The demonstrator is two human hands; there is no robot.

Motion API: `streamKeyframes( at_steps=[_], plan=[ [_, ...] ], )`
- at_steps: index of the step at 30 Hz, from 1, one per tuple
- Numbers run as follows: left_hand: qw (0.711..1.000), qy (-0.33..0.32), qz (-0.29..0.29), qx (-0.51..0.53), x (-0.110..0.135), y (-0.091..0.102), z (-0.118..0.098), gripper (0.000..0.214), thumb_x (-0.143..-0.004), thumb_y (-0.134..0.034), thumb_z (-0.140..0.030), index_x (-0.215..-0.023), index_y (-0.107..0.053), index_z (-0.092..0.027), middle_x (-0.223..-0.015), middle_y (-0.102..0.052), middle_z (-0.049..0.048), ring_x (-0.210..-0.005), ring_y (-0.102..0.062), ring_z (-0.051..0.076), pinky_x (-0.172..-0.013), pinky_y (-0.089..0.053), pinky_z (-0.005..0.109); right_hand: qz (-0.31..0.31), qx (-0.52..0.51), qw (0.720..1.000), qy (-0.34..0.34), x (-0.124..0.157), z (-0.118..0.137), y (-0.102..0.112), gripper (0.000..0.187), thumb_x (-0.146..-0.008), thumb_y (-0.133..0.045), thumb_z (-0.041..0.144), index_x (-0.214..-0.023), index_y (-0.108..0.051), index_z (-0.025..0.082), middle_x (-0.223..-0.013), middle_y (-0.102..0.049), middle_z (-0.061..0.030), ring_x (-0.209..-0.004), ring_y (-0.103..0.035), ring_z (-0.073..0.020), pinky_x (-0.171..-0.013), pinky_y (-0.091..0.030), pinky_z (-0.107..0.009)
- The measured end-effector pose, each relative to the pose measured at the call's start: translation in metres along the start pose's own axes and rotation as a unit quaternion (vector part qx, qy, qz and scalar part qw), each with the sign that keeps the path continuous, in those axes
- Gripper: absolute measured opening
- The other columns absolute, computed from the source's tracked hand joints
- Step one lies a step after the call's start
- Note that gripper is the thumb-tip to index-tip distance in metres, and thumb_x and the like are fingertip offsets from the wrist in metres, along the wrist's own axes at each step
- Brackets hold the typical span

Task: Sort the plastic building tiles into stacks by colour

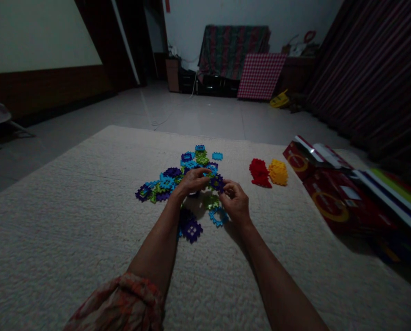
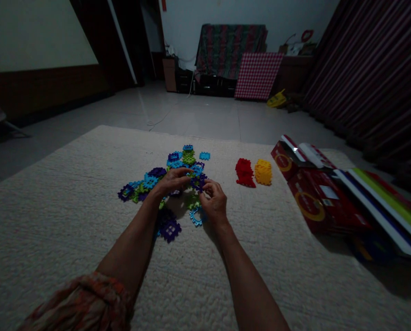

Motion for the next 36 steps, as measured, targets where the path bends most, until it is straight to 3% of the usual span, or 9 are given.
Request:
streamKeyframes(
  at_steps=[6, 10, 14, 19, 26, 30, 36],
  plan=[
    [0.99, 0.041, 0.042, 0.126, 0.006, -0.007, -0.006, 0.04, -0.085, -0.062, -0.02, -0.123, -0.066, -0.009, -0.058, -0.063, -0.0012, -0.048, -0.056, 0.009, -0.049, -0.041, 0.019, 0.005, 0.062, 0.996, 0.066, 0.001, 0.002, 0.001, 0.009, -0.077, -0.061, 0.023, -0.086, -0.06, 0.021, -0.116, -0.064, -0.0136, -0.11, -0.064, -0.0242, -0.089, -0.058, -0.041],
    [0.988, 0.037, 0.055, 0.14, 0.007, -0.008, -0.007, 0.04, -0.084, -0.061, -0.02, -0.122, -0.067, -0.007, -0.061, -0.064, 0.0002, -0.049, -0.056, 0.009, -0.05, -0.042, 0.019, -0.003, 0.076, 0.994, 0.079, 0.0, 0.003, 0.001, 0.007, -0.077, -0.061, 0.025, -0.083, -0.059, 0.021, -0.111, -0.067, -0.0125, -0.104, -0.065, -0.0238, -0.086, -0.059, -0.04],
    [0.998, 0.023, 0.043, 0.032, 0.002, -0.003, 0.002, 0.045, -0.081, -0.059, -0.019, -0.124, -0.068, -0.009, -0.064, -0.065, -0.0009, -0.05, -0.055, 0.009, -0.051, -0.042, 0.02, -0.01, 0.079, 0.996, 0.051, 0.0, 0.002, 0.002, 0.009, -0.079, -0.059, 0.029, -0.083, -0.058, 0.02, -0.102, -0.07, -0.0102, -0.093, -0.068, -0.0213, -0.083, -0.057, -0.036],
    [0.986, -0.032, 0.071, -0.149, 0.002, 0.002, 0.004, 0.032, -0.08, -0.057, -0.026, -0.098, -0.079, -0.011, -0.068, -0.068, 0.0016, -0.064, -0.059, 0.013, -0.057, -0.042, 0.021, -0.017, 0.108, 0.994, -0.029, 0.0, -0.001, 0.007, 0.022, -0.08, -0.057, 0.037, -0.091, -0.062, 0.019, -0.081, -0.07, -0.0039, -0.073, -0.065, -0.0183, -0.076, -0.053, -0.032],
    [0.977, -0.017, 0.145, -0.156, 0.005, -0.005, 0.005, 0.042, -0.077, -0.058, -0.023, -0.113, -0.075, -0.013, -0.085, -0.075, 0.0026, -0.072, -0.062, 0.015, -0.066, -0.047, 0.022, -0.03, 0.079, 0.99, -0.114, -0.007, -0.018, 0.019, 0.031, -0.077, -0.056, 0.041, -0.093, -0.068, 0.016, -0.08, -0.071, -0.0043, -0.073, -0.063, -0.0188, -0.072, -0.05, -0.031],
    [0.968, -0.018, 0.166, -0.188, 0.004, -0.016, 0.008, 0.036, -0.071, -0.06, -0.017, -0.103, -0.077, -0.015, -0.093, -0.076, 0.0032, -0.079, -0.064, 0.016, -0.07, -0.047, 0.022, -0.05, 0.076, 0.987, -0.132, -0.007, -0.029, 0.023, 0.033, -0.077, -0.058, 0.04, -0.095, -0.07, 0.016, -0.085, -0.073, -0.0054, -0.077, -0.064, -0.0195, -0.073, -0.05, -0.031],
    [0.957, -0.016, 0.189, -0.22, 0.005, -0.025, 0.005, 0.028, -0.07, -0.06, -0.018, -0.094, -0.075, -0.015, -0.082, -0.072, 0.0012, -0.071, -0.06, 0.014, -0.062, -0.044, 0.02, -0.058, 0.093, 0.984, -0.143, -0.004, -0.029, 0.023, 0.032, -0.078, -0.059, 0.041, -0.095, -0.071, 0.016, -0.082, -0.073, -0.0047, -0.072, -0.064, -0.0186, -0.069, -0.049, -0.029]
  ],
)
Point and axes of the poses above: each hand's wrist, its own x-axis away from the middle knuckle, its own y-axis out of the back of the hand, z = x × y, the point moved 5 cm from there along -x, towards the middle knuckle
